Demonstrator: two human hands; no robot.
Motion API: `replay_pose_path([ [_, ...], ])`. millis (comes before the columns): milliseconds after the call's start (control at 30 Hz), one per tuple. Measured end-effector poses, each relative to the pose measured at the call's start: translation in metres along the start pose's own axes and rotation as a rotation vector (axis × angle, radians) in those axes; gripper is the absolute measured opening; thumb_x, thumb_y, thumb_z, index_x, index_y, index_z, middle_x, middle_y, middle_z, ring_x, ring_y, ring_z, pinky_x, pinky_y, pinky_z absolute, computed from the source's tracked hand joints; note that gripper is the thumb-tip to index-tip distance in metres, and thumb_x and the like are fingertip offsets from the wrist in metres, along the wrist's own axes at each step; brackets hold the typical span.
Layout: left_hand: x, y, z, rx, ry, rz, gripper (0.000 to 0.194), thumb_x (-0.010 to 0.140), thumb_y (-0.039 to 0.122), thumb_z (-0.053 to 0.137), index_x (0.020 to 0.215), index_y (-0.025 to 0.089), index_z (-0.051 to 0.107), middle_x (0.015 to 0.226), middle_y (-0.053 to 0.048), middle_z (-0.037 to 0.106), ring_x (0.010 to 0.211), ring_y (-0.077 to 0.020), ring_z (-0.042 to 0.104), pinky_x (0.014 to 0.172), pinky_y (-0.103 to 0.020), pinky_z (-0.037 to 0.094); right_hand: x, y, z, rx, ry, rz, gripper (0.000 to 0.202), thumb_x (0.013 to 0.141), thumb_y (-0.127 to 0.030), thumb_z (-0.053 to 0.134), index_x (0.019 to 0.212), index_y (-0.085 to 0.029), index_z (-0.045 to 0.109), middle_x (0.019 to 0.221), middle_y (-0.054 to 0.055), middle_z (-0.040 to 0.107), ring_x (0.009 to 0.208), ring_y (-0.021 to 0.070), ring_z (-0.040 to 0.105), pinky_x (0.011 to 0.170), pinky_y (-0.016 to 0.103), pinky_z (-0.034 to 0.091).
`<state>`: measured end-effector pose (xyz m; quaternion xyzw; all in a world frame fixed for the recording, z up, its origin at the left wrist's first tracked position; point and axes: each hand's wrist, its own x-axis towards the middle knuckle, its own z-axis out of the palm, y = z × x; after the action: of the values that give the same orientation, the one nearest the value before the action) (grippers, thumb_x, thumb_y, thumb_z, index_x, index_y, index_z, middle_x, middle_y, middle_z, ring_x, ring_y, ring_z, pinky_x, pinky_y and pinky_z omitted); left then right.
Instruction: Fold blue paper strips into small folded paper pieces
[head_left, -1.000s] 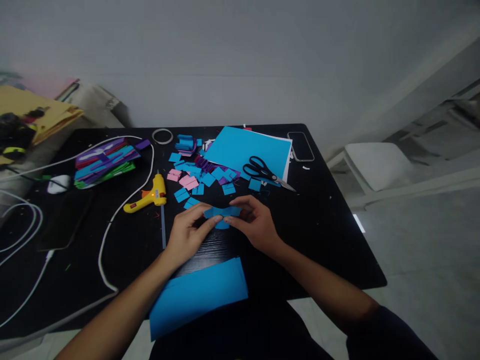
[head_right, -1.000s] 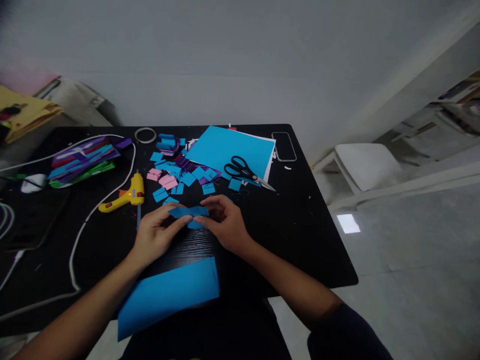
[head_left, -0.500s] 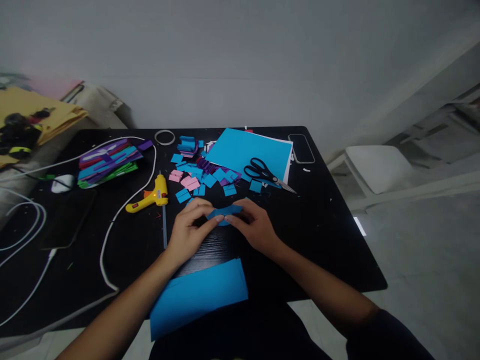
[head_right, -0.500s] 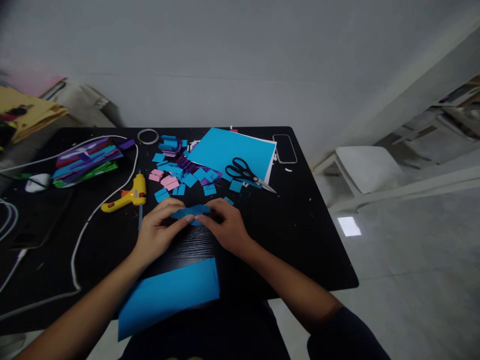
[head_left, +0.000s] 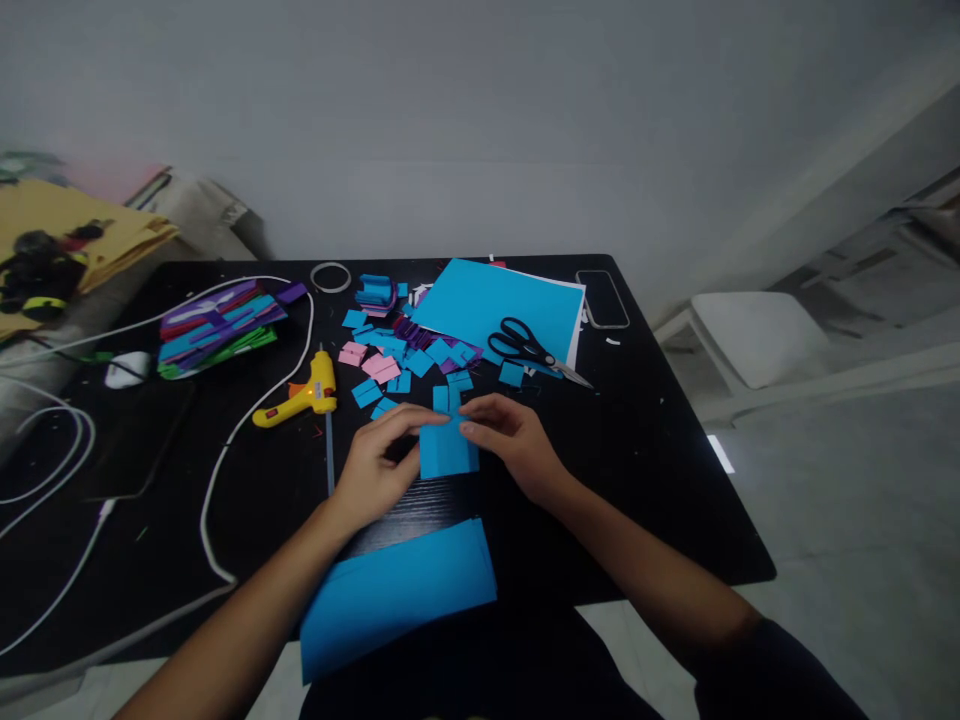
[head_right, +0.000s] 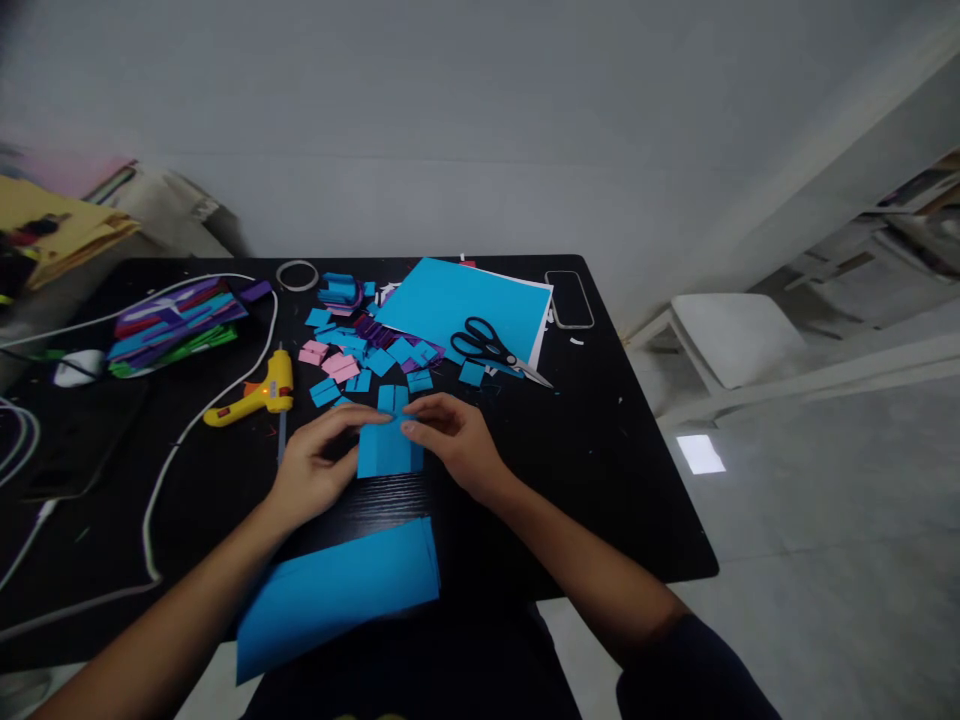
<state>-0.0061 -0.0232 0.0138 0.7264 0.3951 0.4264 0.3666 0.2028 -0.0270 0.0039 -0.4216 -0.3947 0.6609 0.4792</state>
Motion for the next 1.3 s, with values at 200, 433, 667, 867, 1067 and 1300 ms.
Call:
replay_pose_path([
  [200, -0.0058, -0.005, -0.002, -0.132, -0.072, -0.021, 0.034, 0.081, 0.008, 0.059, 0.11, 0.022, 0.066, 0.108, -0.005, 0.07, 0.102, -0.021, 0.068, 0.091, -0.035, 0.056, -0.0012, 0.0028, 0.0004, -0.137, 0.089, -0.101, 0.028, 0.072, -0.032, 0.088, 0.092, -0.021, 0.071, 0.091, 0.001, 0.073, 0.086, 0.0166, 0.07, 0.08, 0.03, 0.057],
  [433, -0.003, -0.0054, 0.0066, -0.132, 0.005, -0.169, 0.045, 0.091, 0.027, 0.074, 0.131, 0.023, 0.055, 0.092, -0.001, 0.069, 0.082, -0.0156, 0.068, 0.075, -0.027, 0.055, -0.0025, 0.0029, -0.0002, -0.285, -0.041, -0.138, 0.022, 0.075, -0.025, 0.083, 0.097, -0.023, 0.079, 0.092, 0.001, 0.078, 0.088, 0.0197, 0.072, 0.081, 0.033, 0.056],
  [667, -0.0032, -0.0076, 0.0016, -0.003, -0.109, -0.196, 0.016, 0.093, 0.036, 0.071, 0.097, 0.02, 0.072, 0.085, -0.003, 0.072, 0.077, -0.0166, 0.067, 0.068, -0.026, 0.052, -0.0033, 0.0002, -0.0001, -0.236, 0.026, -0.092, 0.05, 0.065, -0.029, 0.093, 0.11, -0.024, 0.073, 0.087, 0.0, 0.078, 0.078, 0.0202, 0.073, 0.071, 0.032, 0.057],
  [867, -0.0026, -0.0056, 0.0039, -0.075, -0.065, -0.2, 0.014, 0.094, 0.032, 0.069, 0.102, 0.021, 0.071, 0.086, -0.001, 0.073, 0.076, -0.0156, 0.068, 0.069, -0.026, 0.054, -0.001, 0.0015, -0.0018, -0.227, 0.011, -0.096, 0.025, 0.072, -0.032, 0.088, 0.093, -0.023, 0.079, 0.087, 0.001, 0.077, 0.075, 0.0168, 0.068, 0.069, 0.03, 0.053],
  [1067, -0.0045, -0.0101, 0.0038, -0.109, -0.078, -0.22, 0.017, 0.095, 0.033, 0.068, 0.104, 0.023, 0.078, 0.095, -0.005, 0.077, 0.08, -0.019, 0.073, 0.066, -0.028, 0.059, -0.0007, -0.0021, -0.0029, -0.241, -0.019, -0.119, 0.01, 0.079, -0.025, 0.075, 0.085, -0.025, 0.082, 0.089, 0.001, 0.079, 0.085, 0.0196, 0.07, 0.08, 0.034, 0.054],
  [1300, 0.0011, -0.0016, 0.0022, -0.062, -0.052, -0.086, 0.017, 0.095, 0.023, 0.065, 0.095, 0.024, 0.081, 0.091, -0.005, 0.077, 0.081, -0.0186, 0.072, 0.068, -0.029, 0.057, -0.0016, -0.0035, -0.0028, -0.187, -0.104, -0.11, 0.018, 0.081, -0.036, 0.077, 0.095, -0.025, 0.082, 0.091, 0.002, 0.078, 0.086, 0.0207, 0.07, 0.08, 0.034, 0.055],
])
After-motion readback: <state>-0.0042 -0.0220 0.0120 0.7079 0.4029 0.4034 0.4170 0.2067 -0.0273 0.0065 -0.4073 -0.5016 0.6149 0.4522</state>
